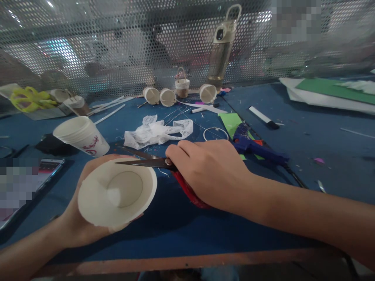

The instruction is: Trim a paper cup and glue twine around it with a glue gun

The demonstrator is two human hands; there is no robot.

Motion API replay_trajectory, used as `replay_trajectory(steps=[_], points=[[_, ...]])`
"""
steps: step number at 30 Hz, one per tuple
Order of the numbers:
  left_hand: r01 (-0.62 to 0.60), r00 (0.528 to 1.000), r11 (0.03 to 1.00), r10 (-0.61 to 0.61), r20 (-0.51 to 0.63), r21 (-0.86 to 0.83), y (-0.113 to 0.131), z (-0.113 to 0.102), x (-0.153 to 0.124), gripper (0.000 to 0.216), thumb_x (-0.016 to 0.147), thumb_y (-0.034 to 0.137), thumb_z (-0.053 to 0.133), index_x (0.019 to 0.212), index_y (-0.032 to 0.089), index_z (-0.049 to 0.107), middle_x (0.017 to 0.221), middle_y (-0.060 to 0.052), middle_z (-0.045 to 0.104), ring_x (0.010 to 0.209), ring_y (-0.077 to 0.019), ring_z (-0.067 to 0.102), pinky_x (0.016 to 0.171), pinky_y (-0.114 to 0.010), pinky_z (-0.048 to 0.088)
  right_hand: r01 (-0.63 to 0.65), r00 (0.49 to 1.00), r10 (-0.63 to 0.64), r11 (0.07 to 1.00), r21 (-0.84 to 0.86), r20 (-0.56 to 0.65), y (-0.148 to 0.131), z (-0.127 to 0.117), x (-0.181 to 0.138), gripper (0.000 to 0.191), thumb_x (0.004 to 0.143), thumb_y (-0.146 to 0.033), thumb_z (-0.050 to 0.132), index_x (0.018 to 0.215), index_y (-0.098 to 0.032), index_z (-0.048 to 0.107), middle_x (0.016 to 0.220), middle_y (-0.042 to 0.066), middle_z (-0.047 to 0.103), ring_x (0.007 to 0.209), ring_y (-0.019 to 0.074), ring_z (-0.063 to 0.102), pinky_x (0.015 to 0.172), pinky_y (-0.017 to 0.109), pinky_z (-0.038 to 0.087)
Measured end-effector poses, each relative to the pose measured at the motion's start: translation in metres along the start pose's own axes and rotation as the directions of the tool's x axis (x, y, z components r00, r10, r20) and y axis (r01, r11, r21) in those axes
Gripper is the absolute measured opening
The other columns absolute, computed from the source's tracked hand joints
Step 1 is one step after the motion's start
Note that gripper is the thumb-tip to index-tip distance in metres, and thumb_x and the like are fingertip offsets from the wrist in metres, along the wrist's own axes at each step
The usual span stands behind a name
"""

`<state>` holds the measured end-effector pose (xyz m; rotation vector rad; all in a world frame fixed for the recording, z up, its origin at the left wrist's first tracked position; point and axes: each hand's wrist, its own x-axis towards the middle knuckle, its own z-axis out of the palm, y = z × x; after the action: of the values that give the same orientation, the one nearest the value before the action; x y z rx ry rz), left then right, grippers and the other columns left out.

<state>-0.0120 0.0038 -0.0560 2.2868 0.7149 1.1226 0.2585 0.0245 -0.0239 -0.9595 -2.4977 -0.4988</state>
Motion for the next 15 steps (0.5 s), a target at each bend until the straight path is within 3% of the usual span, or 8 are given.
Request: replay_trajectory(steps=[7, 15], points=[[-0.044, 0.999, 0.998, 0.044, 0.011, 0.035, -0.0006, 0.0006, 0.0022, 0.092, 0.075, 0.028, 0.086, 0.152, 0.031, 0.036, 0.139, -0.015, 0.057, 0.124, -0.0368, 0.062, 0.100, -0.056, 0.059, 0.033, 0.998, -0.036, 0.997, -0.064, -0.043, -0.0025, -0.0040, 0.0014, 0.030, 0.102, -0.013, 0.038, 0.094, -0.014, 0.067, 0.072, 0.004, 0.066, 0.053, 0.0164, 0.054, 0.049, 0.029, 0.022], [-0.085, 0.996, 0.996, 0.085, 0.013, 0.035, -0.0025, 0.0029, 0.0040, 0.082, 0.082, 0.033, 0.080, 0.152, 0.027, 0.036, 0.137, -0.015, 0.055, 0.124, -0.0356, 0.061, 0.100, -0.053, 0.057, -0.011, 0.998, 0.015, 0.997, -0.076, 0.057, -0.0036, -0.0025, -0.0036, 0.022, 0.102, -0.012, 0.040, 0.100, -0.015, 0.062, 0.078, 0.005, 0.066, 0.060, 0.0170, 0.057, 0.048, 0.029, 0.020]])
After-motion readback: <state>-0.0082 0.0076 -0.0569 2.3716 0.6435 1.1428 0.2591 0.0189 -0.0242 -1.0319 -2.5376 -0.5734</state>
